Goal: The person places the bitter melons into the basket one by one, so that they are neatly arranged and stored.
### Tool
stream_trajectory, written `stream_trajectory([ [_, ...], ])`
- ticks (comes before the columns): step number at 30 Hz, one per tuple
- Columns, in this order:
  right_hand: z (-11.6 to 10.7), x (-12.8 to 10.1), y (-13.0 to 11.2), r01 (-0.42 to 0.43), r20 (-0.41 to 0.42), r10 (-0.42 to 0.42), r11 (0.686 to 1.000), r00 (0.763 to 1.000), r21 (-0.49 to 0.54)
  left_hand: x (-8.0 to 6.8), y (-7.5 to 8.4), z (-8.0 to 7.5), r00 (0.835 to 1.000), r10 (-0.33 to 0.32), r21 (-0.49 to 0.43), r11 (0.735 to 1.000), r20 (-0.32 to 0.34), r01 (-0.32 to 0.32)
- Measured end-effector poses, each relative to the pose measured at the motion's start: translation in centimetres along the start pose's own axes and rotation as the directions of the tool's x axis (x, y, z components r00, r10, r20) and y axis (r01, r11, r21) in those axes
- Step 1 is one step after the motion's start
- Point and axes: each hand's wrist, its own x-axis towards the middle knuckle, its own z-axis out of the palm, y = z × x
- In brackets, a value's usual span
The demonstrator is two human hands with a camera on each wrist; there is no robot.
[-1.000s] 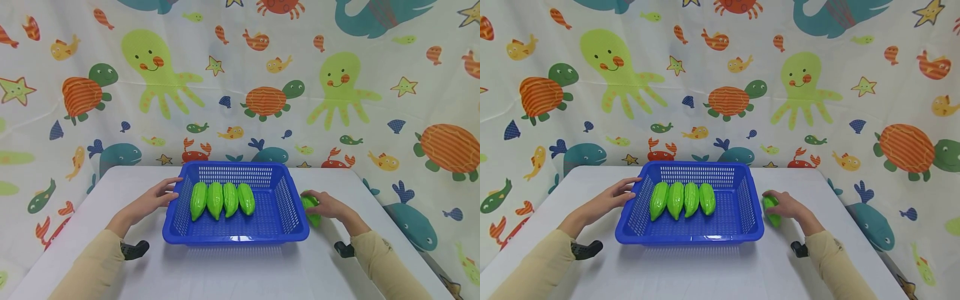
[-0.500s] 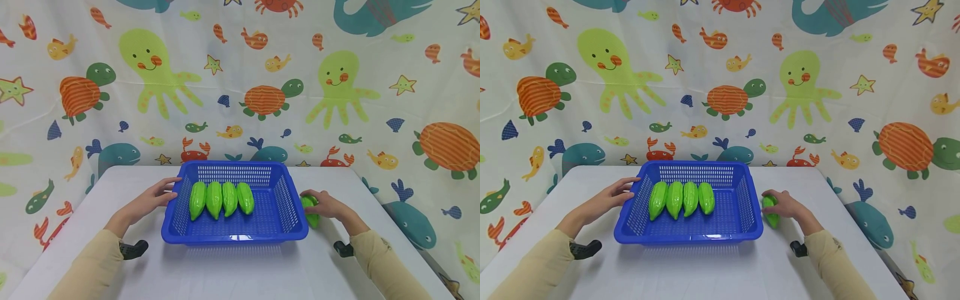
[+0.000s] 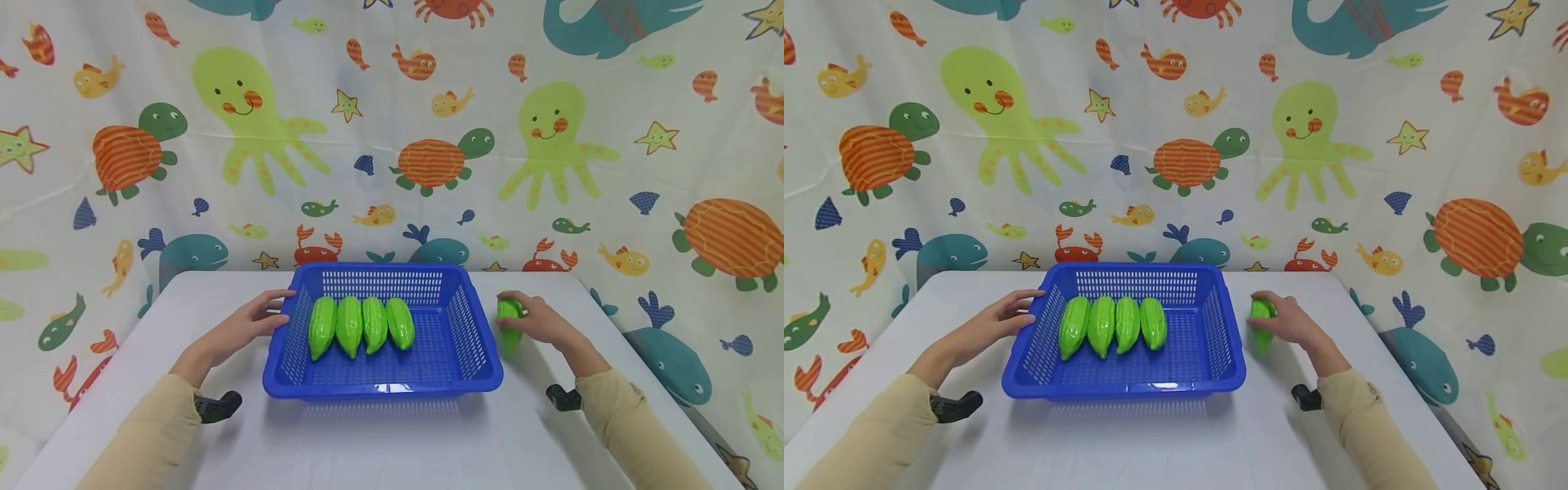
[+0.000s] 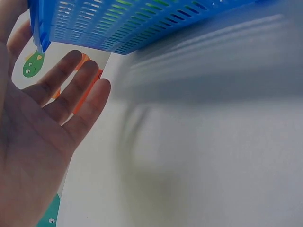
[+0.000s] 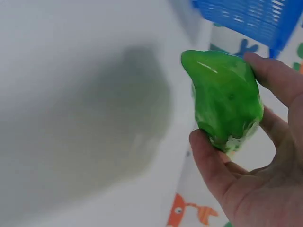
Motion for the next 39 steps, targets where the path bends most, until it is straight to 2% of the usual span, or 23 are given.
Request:
stream_trajectory([
  [7, -2.3, -0.2, -2.1, 0.053, -0.099, -0.045, 0.996, 0.994, 0.075, 0.0, 0.0, 0.0, 1.000, -0.003, 0.000, 1.000, -0.004, 0.003],
  [13, -3.2, -0.5, -4.5, 0.094, -0.148, -0.072, 0.985, 0.986, 0.144, 0.0, 0.1, 0.1, 1.000, -0.010, -0.004, 1.000, -0.003, 0.010],
  [18, -3.2, -0.9, -6.7, 0.151, -0.143, -0.127, 0.972, 0.982, 0.178, -0.1, 0.0, 0.1, 1.000, -0.010, -0.012, 1.000, -0.005, 0.010],
  [24, -2.9, -1.4, -8.8, 0.171, -0.113, -0.152, 0.967, 0.982, 0.191, -0.1, 0.0, 0.3, 1.000, -0.009, -0.023, 1.000, -0.005, 0.009],
  [39, -1.7, -0.3, -11.2, 0.253, -0.068, -0.244, 0.941, 0.967, 0.226, -0.1, -0.1, 0.3, 1.000, -0.008, -0.022, 1.000, -0.004, 0.008],
])
